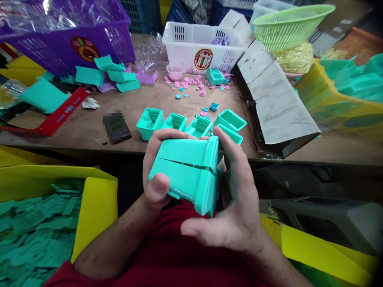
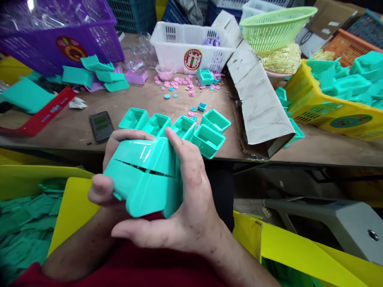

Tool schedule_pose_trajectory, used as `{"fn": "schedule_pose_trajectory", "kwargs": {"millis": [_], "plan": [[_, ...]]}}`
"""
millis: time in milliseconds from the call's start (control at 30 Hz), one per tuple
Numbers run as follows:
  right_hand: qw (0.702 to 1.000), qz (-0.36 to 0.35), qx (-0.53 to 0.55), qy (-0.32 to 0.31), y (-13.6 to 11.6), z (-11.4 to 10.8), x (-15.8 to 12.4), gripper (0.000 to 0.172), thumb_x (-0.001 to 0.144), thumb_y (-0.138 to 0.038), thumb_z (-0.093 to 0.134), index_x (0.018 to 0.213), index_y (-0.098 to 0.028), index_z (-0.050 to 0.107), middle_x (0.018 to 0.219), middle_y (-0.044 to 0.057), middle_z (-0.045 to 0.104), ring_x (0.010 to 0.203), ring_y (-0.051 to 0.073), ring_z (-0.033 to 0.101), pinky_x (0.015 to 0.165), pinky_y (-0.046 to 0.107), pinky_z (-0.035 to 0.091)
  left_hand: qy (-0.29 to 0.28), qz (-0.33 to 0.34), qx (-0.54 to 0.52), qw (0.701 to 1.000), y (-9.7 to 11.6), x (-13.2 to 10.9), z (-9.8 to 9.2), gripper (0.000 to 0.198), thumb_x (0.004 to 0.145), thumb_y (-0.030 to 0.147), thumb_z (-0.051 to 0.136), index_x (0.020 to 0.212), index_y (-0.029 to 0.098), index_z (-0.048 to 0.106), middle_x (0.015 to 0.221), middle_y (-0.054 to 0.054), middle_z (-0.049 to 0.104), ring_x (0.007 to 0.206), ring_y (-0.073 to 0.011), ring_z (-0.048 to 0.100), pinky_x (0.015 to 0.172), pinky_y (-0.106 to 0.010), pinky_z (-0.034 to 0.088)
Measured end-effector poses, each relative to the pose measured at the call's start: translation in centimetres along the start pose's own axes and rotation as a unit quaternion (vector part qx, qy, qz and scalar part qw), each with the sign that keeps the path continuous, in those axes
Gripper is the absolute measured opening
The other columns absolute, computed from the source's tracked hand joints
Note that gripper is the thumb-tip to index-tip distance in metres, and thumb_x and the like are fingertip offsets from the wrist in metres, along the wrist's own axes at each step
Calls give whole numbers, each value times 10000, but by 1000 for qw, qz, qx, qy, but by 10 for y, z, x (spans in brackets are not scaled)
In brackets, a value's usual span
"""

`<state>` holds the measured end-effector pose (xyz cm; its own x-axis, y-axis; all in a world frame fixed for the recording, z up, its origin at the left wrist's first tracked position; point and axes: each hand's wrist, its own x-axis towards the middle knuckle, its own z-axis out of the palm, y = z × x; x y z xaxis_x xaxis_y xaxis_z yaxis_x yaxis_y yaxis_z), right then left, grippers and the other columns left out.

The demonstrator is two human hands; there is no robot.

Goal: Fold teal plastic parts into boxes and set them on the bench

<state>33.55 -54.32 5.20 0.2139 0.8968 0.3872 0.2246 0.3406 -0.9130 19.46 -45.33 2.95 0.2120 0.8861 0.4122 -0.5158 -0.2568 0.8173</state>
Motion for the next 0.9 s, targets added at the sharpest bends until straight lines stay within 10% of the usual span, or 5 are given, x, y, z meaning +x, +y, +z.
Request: {"fn": "schedule_pose_trajectory", "kwargs": {"millis": [533, 900], "plan": [[986, -132, -98, 6, 5, 0, -1, 1145, 917, -668, 995, 1901, -395, 477, 1772, 94, 620, 1544, 471, 618, 1365, 752, 540, -56, 47, 4, 997, 3, -3, 1, 638, 1060, 859, 765, 1341, 287, 742, 1325, -91, 757, 1295, -369, 808, 1167, -603, 708], [997, -67, -26, -26, 7, -2, -1, 1112, 981, -669, 930, 1923, -378, 417, 1846, 117, 533, 1639, 493, 559, 1406, 788, 475, -61, 89, -6, 994, -2, -4, 1, 596, 981, 641, 894, 1425, 272, 745, 1363, -103, 751, 1248, -343, 793, 1082, -529, 731]]}}
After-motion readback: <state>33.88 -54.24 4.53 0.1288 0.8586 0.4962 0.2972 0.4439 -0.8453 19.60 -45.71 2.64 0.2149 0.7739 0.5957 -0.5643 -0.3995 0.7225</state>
